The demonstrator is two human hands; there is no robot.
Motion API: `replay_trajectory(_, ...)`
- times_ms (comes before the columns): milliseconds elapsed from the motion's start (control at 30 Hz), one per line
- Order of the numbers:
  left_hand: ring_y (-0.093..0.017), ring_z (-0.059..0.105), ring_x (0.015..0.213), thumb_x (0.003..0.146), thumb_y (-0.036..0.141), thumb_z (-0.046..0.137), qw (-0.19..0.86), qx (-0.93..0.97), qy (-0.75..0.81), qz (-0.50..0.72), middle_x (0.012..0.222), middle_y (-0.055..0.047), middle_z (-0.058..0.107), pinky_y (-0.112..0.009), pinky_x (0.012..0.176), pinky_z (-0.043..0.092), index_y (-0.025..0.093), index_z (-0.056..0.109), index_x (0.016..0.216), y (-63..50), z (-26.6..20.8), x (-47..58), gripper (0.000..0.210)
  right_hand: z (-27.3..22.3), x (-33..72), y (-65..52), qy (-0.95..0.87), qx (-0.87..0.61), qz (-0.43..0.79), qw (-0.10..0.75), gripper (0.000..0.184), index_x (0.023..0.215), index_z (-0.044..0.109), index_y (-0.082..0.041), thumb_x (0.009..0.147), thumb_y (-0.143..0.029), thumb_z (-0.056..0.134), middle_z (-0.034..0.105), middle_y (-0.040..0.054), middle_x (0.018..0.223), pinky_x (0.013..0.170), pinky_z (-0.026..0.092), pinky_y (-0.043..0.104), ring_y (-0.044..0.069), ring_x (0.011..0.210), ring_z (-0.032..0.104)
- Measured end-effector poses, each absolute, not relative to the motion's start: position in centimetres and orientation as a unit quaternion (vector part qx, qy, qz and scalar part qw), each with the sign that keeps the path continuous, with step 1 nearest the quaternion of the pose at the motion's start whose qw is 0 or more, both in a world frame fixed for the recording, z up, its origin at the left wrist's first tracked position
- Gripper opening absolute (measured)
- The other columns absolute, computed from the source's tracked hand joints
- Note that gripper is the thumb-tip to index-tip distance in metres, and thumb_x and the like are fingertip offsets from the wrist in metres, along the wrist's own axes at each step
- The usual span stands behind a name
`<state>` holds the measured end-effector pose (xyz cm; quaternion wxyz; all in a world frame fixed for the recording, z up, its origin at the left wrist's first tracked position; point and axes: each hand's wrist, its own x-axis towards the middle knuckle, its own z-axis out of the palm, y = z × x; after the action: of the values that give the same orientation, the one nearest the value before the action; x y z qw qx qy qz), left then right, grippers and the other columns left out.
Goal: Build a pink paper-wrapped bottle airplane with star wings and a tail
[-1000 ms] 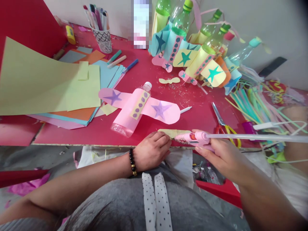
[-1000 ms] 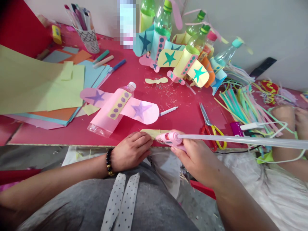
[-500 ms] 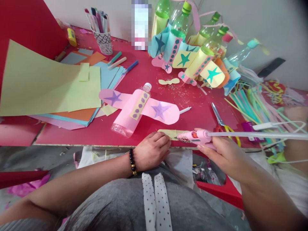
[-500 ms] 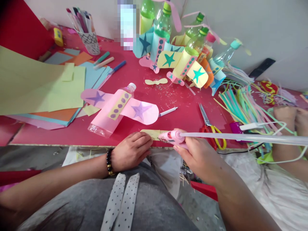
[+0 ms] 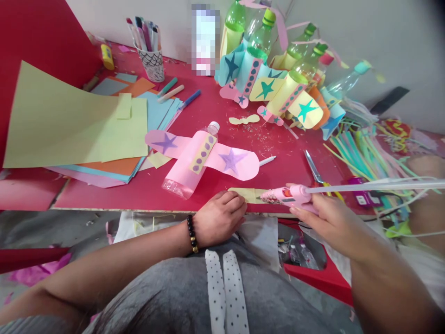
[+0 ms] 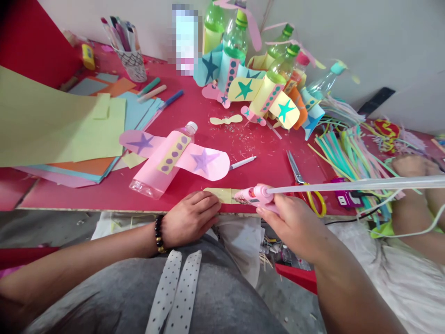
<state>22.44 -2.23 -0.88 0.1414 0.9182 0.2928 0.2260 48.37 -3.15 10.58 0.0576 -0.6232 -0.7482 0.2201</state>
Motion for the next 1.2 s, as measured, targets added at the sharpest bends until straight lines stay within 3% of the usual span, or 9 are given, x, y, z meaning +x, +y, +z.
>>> replay_trajectory(200, -0.028, 0.049, 0.116, 0.096, 0.028, 0.050, 0.149, 0.908, 0.308, 0.241, 0.119, -0.010, 0.060, -0.044, 0.099, 0.047, 0.013, 0.058, 0.117, -2.4, -0.7, 22.4, 0.028, 9.2, 51.1, -3.8, -0.591, -0.696, 0.348, 0.215, 0.035, 0.101, 0.065, -0.021, 0.081, -0.049, 0.066, 0.066, 0.0017, 0.066, 0.041, 0.045, 0.026, 0.017, 0.053, 0.060)
replay_trajectory(333, -0.029, 0.048, 0.118, 0.094, 0.025, 0.052, 0.132, 0.900, 0.328, 0.255, 0.122, -0.010, 0.060, -0.045, 0.099, 0.047, 0.014, 0.060, 0.116, -2.5, -0.4, 22.2, 0.026, 7.3, 51.7, -3.5, -0.491, -0.702, 0.388, 0.339, 0.044, 0.097, 0.064, -0.022, 0.062, -0.041, 0.083, 0.070, 0.0025, 0.072, 0.043, 0.048, 0.027, 0.018, 0.056, 0.063)
replay_trajectory(433, -0.028, 0.049, 0.118, 0.094, 0.022, 0.051, 0.114, 0.895, 0.347, 0.258, 0.125, -0.011, 0.060, -0.045, 0.100, 0.047, 0.013, 0.058, 0.119, -2.5, -0.3, 21.9, 0.027, 5.8, 51.7, -2.9, -0.457, -0.703, 0.397, 0.373, 0.045, 0.092, 0.065, -0.020, 0.056, -0.036, 0.086, 0.069, 0.0019, 0.071, 0.041, 0.046, 0.026, 0.017, 0.052, 0.061)
replay_trajectory(567, -0.026, 0.052, 0.114, 0.095, 0.019, 0.050, 0.098, 0.893, 0.366, 0.244, 0.125, -0.010, 0.060, -0.043, 0.098, 0.048, 0.013, 0.057, 0.119, -2.1, -0.2, 21.7, 0.026, 4.4, 51.7, -1.8, -0.471, -0.725, 0.337, 0.373, 0.032, 0.081, 0.067, -0.018, 0.062, -0.040, 0.080, 0.066, 0.0000, 0.065, 0.046, 0.043, 0.025, 0.015, 0.053, 0.058)
replay_trajectory(767, -0.024, 0.055, 0.103, 0.097, 0.017, 0.046, 0.100, 0.905, 0.364, 0.196, 0.115, -0.009, 0.063, -0.039, 0.092, 0.051, 0.012, 0.058, 0.114, -1.3, 0.2, 21.5, 0.022, 3.5, 52.3, -0.7, -0.564, -0.780, 0.139, 0.234, 0.030, 0.074, 0.068, -0.019, 0.073, -0.049, 0.067, 0.053, -0.0031, 0.052, 0.050, 0.034, 0.026, 0.015, 0.051, 0.051)
replay_trajectory(1200, -0.022, 0.057, 0.089, 0.094, 0.014, 0.049, 0.116, 0.894, 0.374, 0.218, 0.097, -0.008, 0.067, -0.035, 0.081, 0.053, 0.014, 0.065, 0.099, -0.8, 1.0, 21.6, 0.016, 0.9, 53.9, 0.0, -0.635, -0.739, 0.087, 0.210, 0.036, 0.077, 0.069, -0.020, 0.079, -0.054, 0.056, 0.068, 0.0081, 0.077, 0.069, 0.044, 0.034, 0.024, 0.075, 0.059)
